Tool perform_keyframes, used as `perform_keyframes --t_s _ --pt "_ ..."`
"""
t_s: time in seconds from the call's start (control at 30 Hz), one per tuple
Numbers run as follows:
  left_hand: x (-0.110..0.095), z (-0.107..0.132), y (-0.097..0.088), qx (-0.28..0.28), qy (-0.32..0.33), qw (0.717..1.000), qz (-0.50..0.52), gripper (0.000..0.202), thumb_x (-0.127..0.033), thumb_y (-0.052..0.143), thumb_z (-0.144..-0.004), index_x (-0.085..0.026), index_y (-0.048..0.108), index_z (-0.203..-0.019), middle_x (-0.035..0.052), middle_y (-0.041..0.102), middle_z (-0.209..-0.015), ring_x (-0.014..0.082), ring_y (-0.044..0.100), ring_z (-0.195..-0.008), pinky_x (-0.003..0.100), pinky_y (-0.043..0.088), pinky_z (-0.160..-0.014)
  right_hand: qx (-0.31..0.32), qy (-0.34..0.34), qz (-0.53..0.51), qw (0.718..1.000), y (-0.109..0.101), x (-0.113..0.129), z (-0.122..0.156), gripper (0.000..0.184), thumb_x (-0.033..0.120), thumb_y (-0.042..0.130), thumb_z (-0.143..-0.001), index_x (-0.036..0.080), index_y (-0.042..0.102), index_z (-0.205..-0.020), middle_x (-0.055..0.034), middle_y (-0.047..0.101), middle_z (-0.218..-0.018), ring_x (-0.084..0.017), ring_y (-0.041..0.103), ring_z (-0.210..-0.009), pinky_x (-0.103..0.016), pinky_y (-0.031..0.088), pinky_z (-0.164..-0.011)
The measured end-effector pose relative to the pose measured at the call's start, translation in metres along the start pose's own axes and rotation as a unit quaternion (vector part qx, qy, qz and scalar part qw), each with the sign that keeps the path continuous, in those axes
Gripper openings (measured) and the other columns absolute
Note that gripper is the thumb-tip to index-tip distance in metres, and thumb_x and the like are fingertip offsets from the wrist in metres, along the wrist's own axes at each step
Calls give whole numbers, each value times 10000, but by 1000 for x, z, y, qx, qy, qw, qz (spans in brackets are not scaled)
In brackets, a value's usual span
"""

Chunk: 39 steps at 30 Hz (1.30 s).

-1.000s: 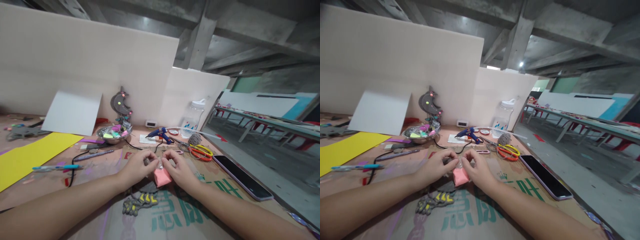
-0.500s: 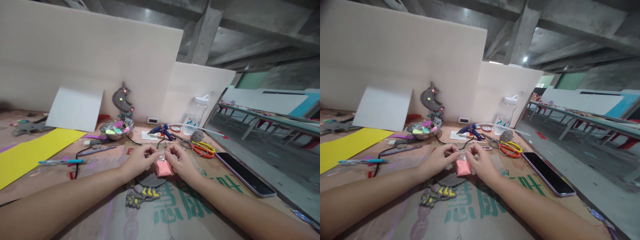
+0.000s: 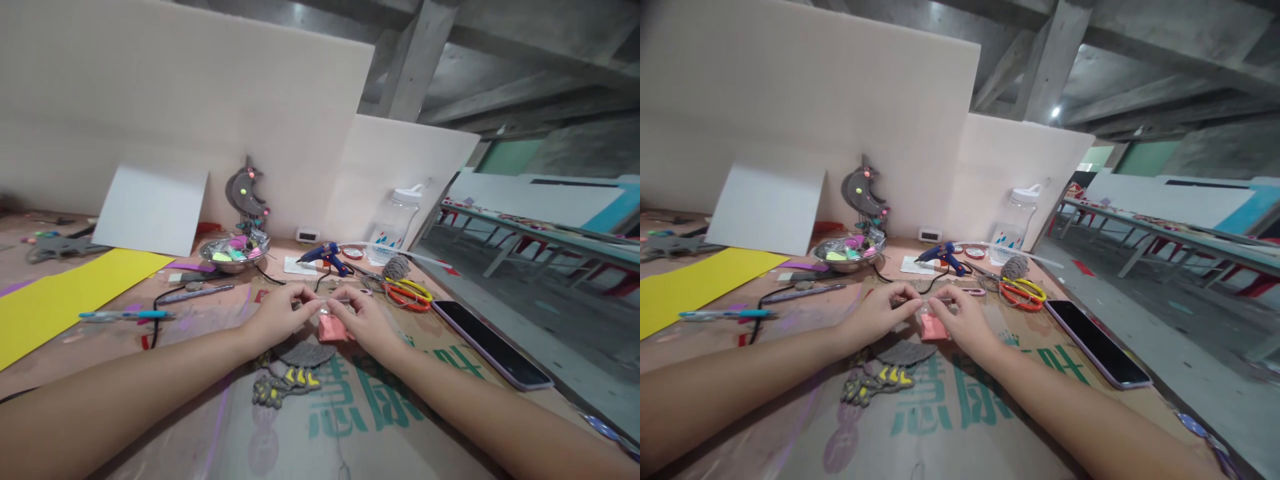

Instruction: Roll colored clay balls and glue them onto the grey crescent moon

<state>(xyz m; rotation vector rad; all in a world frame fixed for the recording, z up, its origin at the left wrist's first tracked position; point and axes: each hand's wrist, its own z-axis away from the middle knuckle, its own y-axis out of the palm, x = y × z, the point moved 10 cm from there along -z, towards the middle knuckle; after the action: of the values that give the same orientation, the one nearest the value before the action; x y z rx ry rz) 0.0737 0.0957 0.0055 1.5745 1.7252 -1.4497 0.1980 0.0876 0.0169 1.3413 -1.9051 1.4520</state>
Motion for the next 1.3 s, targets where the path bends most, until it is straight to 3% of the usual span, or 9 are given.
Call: perform_keyframes --t_s 0.27,0.53,0.7,1.0,1.17,1.3 --pt "0 1 2 12 10 1000 -14 174 -307 551 -814 -155 609 -755 14 638 -739 153 577 -735 251 437 -673 18 -22 18 999 3 6 3 152 295 552 -824 180 579 -729 -1 581 -693 -144 542 -677 -251 420 -633" --pt "7 -1 -2 -5 -19 1000 6 204 -344 561 -805 -155 566 -726 0 599 -702 132 537 -667 230 408 -619 -2 67 -113 991 3 -22 3 205 403 532 -835 216 456 -797 66 443 -624 -68 352 -388 -210 288 -365" --pt "-1 1 2 12 27 999 -23 192 -327 521 -838 -163 549 -743 3 597 -736 145 539 -725 247 411 -657 -24 41 -77 996 -4 -17 1 156 332 550 -807 197 500 -745 40 480 -632 -86 416 -480 -206 333 -436" --pt "3 2 1 3 11 1000 -17 175 -316 505 -860 -166 520 -772 7 578 -752 148 536 -720 244 409 -639 -66 37 -31 997 -17 -13 -6 182 337 546 -787 184 557 -691 -1 540 -687 -148 503 -658 -265 405 -619" --pt "0 4 5 17 8 1000 -9 206 -366 544 -851 -173 562 -922 10 624 -843 148 564 -756 239 427 -663 -68 43 -41 996 -27 -4 -4 240 388 567 -813 185 528 -691 31 469 -606 -121 438 -571 -244 354 -541" --pt "-12 4 10 80 18 996 -30 279 -374 622 -789 -193 626 -1001 4 658 -863 148 583 -744 231 426 -640 -60 27 -82 994 -34 11 -1 292 434 541 -863 195 486 -705 57 433 -516 -99 399 -487 -233 330 -498"
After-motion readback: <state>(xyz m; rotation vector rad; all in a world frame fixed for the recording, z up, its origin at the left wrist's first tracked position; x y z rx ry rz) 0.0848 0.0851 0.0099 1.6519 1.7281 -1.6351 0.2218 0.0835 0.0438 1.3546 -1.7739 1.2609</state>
